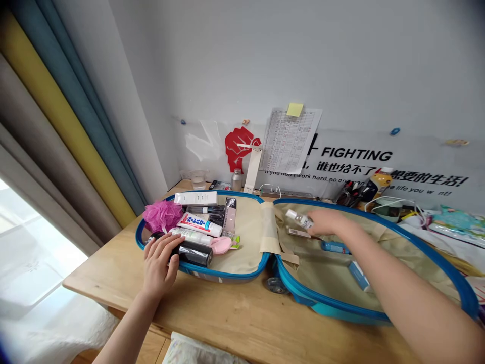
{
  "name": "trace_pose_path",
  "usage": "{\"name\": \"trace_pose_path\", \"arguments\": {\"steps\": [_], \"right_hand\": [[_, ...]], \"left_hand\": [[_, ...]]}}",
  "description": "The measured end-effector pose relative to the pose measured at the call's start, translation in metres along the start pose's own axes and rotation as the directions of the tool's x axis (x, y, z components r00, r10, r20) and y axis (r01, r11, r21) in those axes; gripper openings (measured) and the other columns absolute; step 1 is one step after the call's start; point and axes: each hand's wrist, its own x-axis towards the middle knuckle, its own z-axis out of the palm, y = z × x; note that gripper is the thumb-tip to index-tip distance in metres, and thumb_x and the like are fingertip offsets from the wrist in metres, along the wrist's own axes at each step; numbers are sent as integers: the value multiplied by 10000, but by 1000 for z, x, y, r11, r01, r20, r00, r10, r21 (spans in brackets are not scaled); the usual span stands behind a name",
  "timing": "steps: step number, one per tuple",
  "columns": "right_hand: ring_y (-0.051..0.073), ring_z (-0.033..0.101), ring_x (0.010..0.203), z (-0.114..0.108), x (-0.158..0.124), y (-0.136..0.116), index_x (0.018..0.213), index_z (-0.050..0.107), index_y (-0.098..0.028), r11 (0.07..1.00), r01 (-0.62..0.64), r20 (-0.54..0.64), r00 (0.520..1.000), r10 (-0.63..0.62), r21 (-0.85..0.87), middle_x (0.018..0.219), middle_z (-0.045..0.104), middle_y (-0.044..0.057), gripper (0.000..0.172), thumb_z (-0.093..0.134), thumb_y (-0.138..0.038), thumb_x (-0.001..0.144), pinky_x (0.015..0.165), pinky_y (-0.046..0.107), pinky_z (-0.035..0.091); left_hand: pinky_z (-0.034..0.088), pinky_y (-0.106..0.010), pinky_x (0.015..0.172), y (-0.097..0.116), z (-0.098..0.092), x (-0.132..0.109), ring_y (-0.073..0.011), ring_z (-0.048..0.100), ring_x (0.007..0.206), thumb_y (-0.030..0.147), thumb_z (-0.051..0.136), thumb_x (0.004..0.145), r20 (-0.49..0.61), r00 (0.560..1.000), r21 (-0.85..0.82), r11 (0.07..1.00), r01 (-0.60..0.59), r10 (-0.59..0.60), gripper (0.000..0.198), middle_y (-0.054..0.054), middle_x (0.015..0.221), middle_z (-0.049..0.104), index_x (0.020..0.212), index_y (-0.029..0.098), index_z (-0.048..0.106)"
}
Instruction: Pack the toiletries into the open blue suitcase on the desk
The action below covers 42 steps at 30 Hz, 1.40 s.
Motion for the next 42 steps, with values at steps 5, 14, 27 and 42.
{"name": "trace_pose_path", "arguments": {"steps": [5,14,27,42], "right_hand": [[218,627,636,-47,-9,-12,929,661,-194,993,23,-140,990,-6,120,839,725,153,256,559,-413,841,541,314,401],[190,673,974,-61,8,-165,1219,641,-260,897,394,-265,903,-338,201,1194,715,37,408,546,-468,880,736,243,470],[242,626,1140,-32,46,-285,1329,536,-211,857,506,-259,844,-469,97,1332,605,114,466,538,-399,903,839,299,495],[265,593,1166,-23,48,-286,1383,519,-213,864,504,-259,835,-485,8,1321,571,136,467,459,-310,930,829,328,520]], "left_hand": [[256,-418,1133,0,0,0,-249,590,1190,298,412,963,5,1000,-5,1000,7,-6,346,-65,1183,711,1223,241,635],[263,-417,1113,2,-1,2,-246,596,1174,290,407,964,-3,1000,0,1000,-4,4,329,-62,1169,716,1203,240,627],[268,-430,1118,2,-2,1,-245,589,1185,313,399,968,20,999,-13,999,29,-29,347,-54,1182,715,1204,245,643],[265,-425,1115,2,-2,1,-247,585,1195,315,391,965,39,998,-13,999,45,-45,355,-61,1202,708,1211,248,638]]}}
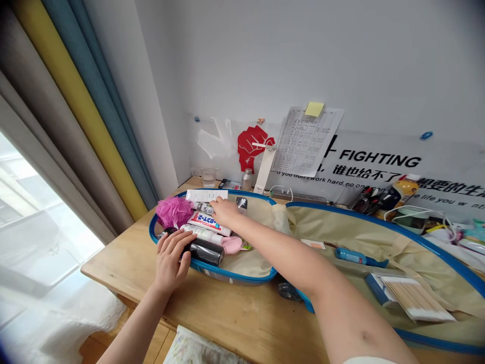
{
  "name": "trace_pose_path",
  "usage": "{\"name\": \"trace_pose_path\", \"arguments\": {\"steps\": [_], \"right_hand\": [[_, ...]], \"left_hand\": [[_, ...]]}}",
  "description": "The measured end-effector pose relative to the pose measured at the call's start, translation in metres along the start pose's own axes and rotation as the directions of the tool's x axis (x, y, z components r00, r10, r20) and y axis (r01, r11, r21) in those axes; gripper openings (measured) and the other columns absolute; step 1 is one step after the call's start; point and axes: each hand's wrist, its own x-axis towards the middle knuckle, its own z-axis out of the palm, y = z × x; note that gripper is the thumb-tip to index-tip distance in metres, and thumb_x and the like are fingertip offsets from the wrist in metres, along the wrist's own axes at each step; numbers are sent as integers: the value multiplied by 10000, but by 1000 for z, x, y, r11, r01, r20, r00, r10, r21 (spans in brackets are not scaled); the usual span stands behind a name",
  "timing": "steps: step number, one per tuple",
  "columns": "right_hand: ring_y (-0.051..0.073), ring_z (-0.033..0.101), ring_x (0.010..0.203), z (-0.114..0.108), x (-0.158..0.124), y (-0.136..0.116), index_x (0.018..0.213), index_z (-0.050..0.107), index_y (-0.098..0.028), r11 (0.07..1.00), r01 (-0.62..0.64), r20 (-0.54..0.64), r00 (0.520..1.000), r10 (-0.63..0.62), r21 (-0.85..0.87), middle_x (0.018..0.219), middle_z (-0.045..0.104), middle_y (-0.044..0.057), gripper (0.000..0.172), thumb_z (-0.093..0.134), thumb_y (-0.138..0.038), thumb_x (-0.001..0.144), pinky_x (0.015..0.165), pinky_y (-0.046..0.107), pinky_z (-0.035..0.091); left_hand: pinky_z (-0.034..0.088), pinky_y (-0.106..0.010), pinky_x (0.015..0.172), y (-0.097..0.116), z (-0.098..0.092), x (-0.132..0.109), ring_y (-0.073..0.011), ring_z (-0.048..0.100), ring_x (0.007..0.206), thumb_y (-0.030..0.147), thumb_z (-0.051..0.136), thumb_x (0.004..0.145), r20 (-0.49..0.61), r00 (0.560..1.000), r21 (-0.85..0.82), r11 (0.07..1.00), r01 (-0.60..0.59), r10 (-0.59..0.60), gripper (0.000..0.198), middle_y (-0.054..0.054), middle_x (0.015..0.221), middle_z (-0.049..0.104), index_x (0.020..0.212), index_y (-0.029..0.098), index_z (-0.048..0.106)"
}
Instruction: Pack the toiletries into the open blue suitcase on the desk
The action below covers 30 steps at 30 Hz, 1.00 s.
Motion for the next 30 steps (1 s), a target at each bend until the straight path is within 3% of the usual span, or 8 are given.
{"name": "trace_pose_path", "arguments": {"steps": [7,18,23,27,30], "right_hand": [[266,542,1185,-1,0,0,1433,490,-312,993,84,-3,996,-85,-80,1324,568,116,500,402,-235,946,839,335,499],[285,524,1208,-1,2,-7,1423,506,-250,977,130,-13,991,-134,-168,1320,579,162,541,363,-123,917,960,410,436],[276,541,1185,-5,0,-11,1395,541,-244,981,124,-25,991,-129,-146,1346,586,124,518,387,-125,915,966,394,430],[236,586,1116,-24,0,10,1420,525,-272,993,81,-60,994,-86,-91,1299,615,93,528,376,-147,928,905,331,453],[218,600,1128,-49,-11,51,1432,517,-251,999,-30,-121,992,25,-41,1293,612,111,519,333,-178,952,887,301,462]], "left_hand": [[274,-420,1097,2,-1,1,-244,598,1170,301,390,967,-18,1000,5,1000,-18,18,344,-60,1188,714,1199,244,636],[281,-415,1102,1,0,2,-247,601,1167,291,409,957,-27,999,0,1000,-21,21,338,-57,1176,717,1197,247,643],[280,-434,1115,1,2,0,-253,594,1183,313,397,962,-22,1000,5,1000,-2,3,354,-63,1183,711,1206,261,647],[283,-432,1110,0,2,-1,-250,594,1183,305,399,966,-13,1000,4,1000,-14,14,349,-63,1196,708,1214,251,639],[288,-428,1105,-1,2,-1,-249,597,1179,301,401,967,-28,999,7,1000,-26,26,345,-61,1186,712,1210,252,641]]}}
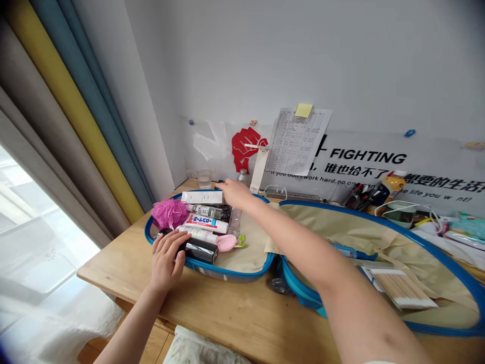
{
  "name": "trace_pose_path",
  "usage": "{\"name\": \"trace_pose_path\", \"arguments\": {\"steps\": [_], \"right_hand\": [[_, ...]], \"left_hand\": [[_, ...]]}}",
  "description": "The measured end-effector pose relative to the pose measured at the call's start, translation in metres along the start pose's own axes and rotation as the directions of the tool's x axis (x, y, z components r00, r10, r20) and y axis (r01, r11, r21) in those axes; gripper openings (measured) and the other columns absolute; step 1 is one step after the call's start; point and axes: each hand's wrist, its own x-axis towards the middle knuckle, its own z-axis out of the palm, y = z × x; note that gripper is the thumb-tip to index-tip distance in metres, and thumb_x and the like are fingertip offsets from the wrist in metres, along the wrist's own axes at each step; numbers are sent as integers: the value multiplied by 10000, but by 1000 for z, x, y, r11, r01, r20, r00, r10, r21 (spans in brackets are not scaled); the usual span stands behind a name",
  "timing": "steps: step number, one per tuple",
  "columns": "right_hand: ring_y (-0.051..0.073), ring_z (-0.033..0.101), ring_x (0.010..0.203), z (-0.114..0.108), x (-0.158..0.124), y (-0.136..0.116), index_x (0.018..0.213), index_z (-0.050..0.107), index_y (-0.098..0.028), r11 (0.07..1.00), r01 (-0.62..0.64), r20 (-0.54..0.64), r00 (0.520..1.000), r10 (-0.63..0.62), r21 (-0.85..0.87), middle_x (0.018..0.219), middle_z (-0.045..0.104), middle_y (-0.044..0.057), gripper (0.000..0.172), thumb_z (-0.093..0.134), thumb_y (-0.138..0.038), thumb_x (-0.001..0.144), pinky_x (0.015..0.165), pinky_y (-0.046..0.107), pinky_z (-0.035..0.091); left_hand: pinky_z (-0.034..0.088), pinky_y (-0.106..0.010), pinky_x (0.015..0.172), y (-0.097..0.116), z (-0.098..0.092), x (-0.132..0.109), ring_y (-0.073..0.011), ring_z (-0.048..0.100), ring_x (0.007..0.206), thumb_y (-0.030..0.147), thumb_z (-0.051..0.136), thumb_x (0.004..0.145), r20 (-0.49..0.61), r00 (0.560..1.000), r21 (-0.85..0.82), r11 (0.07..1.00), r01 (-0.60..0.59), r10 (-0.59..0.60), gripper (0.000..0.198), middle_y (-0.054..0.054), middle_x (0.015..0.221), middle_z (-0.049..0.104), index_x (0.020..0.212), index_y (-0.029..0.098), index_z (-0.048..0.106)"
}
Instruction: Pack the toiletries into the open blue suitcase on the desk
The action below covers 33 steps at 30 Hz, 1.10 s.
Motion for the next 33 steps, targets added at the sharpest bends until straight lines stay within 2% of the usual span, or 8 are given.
{"name": "trace_pose_path", "arguments": {"steps": [3,6,11,16,23,26,30,33], "right_hand": [[201,618,1105,-22,-26,59,1362,587,-247,990,-138,-36,990,139,31,1277,633,100,484,321,-222,958,895,295,468],[198,656,989,-31,-70,118,1172,702,-229,966,-253,-1,967,253,50,1161,702,80,398,388,-279,932,842,306,496],[192,677,714,-5,-150,181,839,747,-241,932,-353,205,921,331,83,832,747,42,164,606,-283,767,644,298,526],[239,684,763,35,-191,190,746,716,-252,933,-342,278,912,300,115,874,733,93,169,715,-190,589,681,355,548],[235,632,669,60,-191,181,585,622,-251,938,-336,300,907,296,89,795,691,111,128,700,-150,599,614,371,476],[224,618,646,54,-190,181,591,620,-255,934,-352,285,903,322,59,785,691,99,122,692,-163,624,593,357,453],[210,598,619,23,-186,189,734,675,-246,911,-412,186,894,407,-16,859,708,124,44,649,-280,743,538,332,401],[204,596,619,-8,-175,190,984,676,-207,885,-461,71,883,465,-63,929,713,160,247,564,-377,845,522,316,370]], "left_hand": [[295,-424,1102,1,0,1,-247,600,1176,295,400,967,-13,1000,1,1000,-5,5,349,-60,1186,713,1214,256,643],[296,-418,1103,1,0,1,-248,602,1175,294,404,965,-19,1000,-5,1000,-10,9,351,-61,1179,713,1221,262,643],[284,-423,1103,0,0,1,-255,604,1164,301,404,962,-26,1000,-8,1000,-11,11,348,-66,1169,713,1222,261,631],[290,-427,1087,-2,1,0,-257,603,1160,297,402,960,-15,1000,-2,1000,-13,13,344,-67,1174,710,1216,262,628],[288,-434,1092,-2,1,1,-260,595,1177,300,395,966,-11,1000,6,1000,-21,21,349,-72,1181,707,1229,255,620],[288,-434,1091,-2,1,0,-260,597,1171,297,395,966,-16,1000,5,1000,-22,22,349,-72,1181,707,1228,252,620],[288,-434,1093,0,1,1,-257,596,1171,299,397,968,-18,1000,4,1000,-20,20,342,-69,1178,710,1220,251,623],[283,-426,1098,0,0,1,-253,601,1164,292,402,968,-20,1000,-3,1000,-22,22,334,-68,1169,713,1212,249,626]]}}
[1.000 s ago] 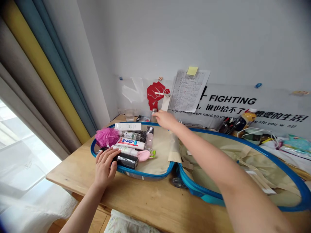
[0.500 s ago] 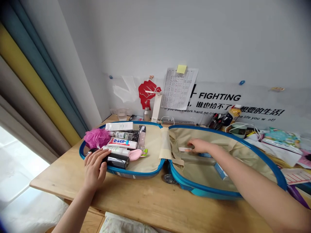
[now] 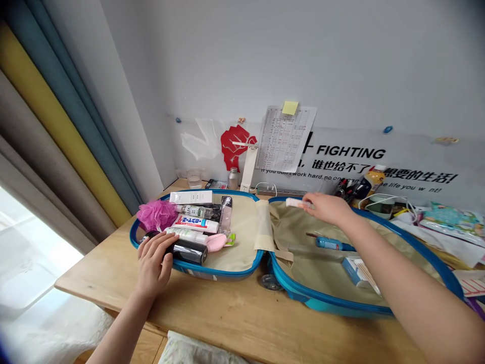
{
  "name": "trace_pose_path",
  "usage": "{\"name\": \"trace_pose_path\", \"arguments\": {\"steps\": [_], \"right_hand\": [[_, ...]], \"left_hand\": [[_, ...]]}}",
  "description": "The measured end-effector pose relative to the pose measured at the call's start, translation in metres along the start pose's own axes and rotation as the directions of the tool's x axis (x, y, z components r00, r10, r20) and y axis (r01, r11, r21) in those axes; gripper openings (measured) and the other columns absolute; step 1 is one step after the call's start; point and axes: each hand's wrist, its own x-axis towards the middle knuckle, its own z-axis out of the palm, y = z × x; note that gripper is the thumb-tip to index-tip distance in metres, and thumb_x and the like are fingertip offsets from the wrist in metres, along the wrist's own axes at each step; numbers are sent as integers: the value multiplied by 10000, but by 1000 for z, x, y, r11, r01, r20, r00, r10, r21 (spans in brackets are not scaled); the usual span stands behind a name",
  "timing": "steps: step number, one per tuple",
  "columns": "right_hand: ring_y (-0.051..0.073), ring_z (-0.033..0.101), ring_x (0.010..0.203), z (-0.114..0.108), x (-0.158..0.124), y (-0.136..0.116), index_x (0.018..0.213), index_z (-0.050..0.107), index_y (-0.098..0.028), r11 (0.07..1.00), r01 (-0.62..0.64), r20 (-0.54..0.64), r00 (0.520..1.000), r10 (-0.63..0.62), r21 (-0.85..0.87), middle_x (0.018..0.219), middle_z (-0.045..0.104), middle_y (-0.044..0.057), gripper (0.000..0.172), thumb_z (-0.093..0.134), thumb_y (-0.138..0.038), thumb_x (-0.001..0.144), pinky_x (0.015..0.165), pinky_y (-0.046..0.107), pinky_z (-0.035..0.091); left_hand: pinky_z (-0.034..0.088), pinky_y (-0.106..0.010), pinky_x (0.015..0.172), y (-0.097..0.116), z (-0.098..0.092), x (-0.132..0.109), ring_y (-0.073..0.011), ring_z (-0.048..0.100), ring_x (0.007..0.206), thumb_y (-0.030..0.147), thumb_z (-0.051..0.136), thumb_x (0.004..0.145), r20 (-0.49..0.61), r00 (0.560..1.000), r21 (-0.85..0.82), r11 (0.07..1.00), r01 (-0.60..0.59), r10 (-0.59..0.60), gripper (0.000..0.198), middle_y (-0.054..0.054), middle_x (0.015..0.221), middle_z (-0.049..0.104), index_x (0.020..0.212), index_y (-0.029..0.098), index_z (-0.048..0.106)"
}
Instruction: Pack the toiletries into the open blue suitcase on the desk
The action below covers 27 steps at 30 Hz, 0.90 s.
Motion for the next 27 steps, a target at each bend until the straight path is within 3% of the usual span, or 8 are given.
{"name": "trace_pose_path", "arguments": {"steps": [3,6,9,14,20,24,27], "right_hand": [[208,640,723,-22,10,-27,1133,622,-202,996,86,-71,994,-87,-14,945,723,129,350,491,-434,906,572,293,405],[209,657,909,-25,23,-78,1168,612,-222,913,387,-108,910,-401,-125,1103,706,101,304,464,-327,924,703,300,442],[202,635,1001,-13,37,-133,1136,636,-239,801,565,-48,811,-584,-200,1145,692,82,267,497,-235,909,823,321,414],[180,636,906,13,56,-198,1037,661,-225,667,693,95,710,-698,-275,1015,698,72,239,481,-132,912,791,315,370],[181,651,877,29,65,-226,1015,673,-220,614,733,191,674,-713,-295,1027,694,79,223,491,-137,918,751,311,383],[178,660,896,35,63,-232,1101,675,-253,635,728,211,684,-698,-259,1080,696,69,274,506,-147,913,745,300,415],[174,663,945,30,61,-229,1209,643,-292,685,697,194,717,-669,-215,1141,694,49,354,516,-157,906,759,286,434]], "left_hand": [[283,-416,1092,0,0,0,-250,603,1158,286,403,969,1,1000,4,1000,-5,5,329,-67,1160,715,1211,245,623],[280,-412,1093,0,-1,0,-249,602,1162,287,390,972,4,1000,12,1000,-1,1,333,-70,1172,713,1202,238,627],[284,-412,1090,0,-1,0,-248,602,1165,288,385,973,4,1000,14,1000,-1,1,336,-72,1172,714,1197,235,630],[298,-416,1077,1,-1,1,-248,603,1158,289,385,976,1,1000,18,1000,-12,12,334,-71,1163,717,1195,232,632],[302,-418,1074,1,-1,0,-246,598,1169,288,392,973,11,1000,10,1000,-6,6,334,-69,1177,714,1195,235,635],[293,-416,1084,0,-1,0,-245,599,1169,285,392,971,5,1000,4,1000,-1,1,339,-66,1171,715,1198,238,639],[288,-414,1088,0,-1,0,-245,601,1161,281,394,974,-1,1000,0,1000,-9,9,334,-73,1165,714,1196,226,638]]}}
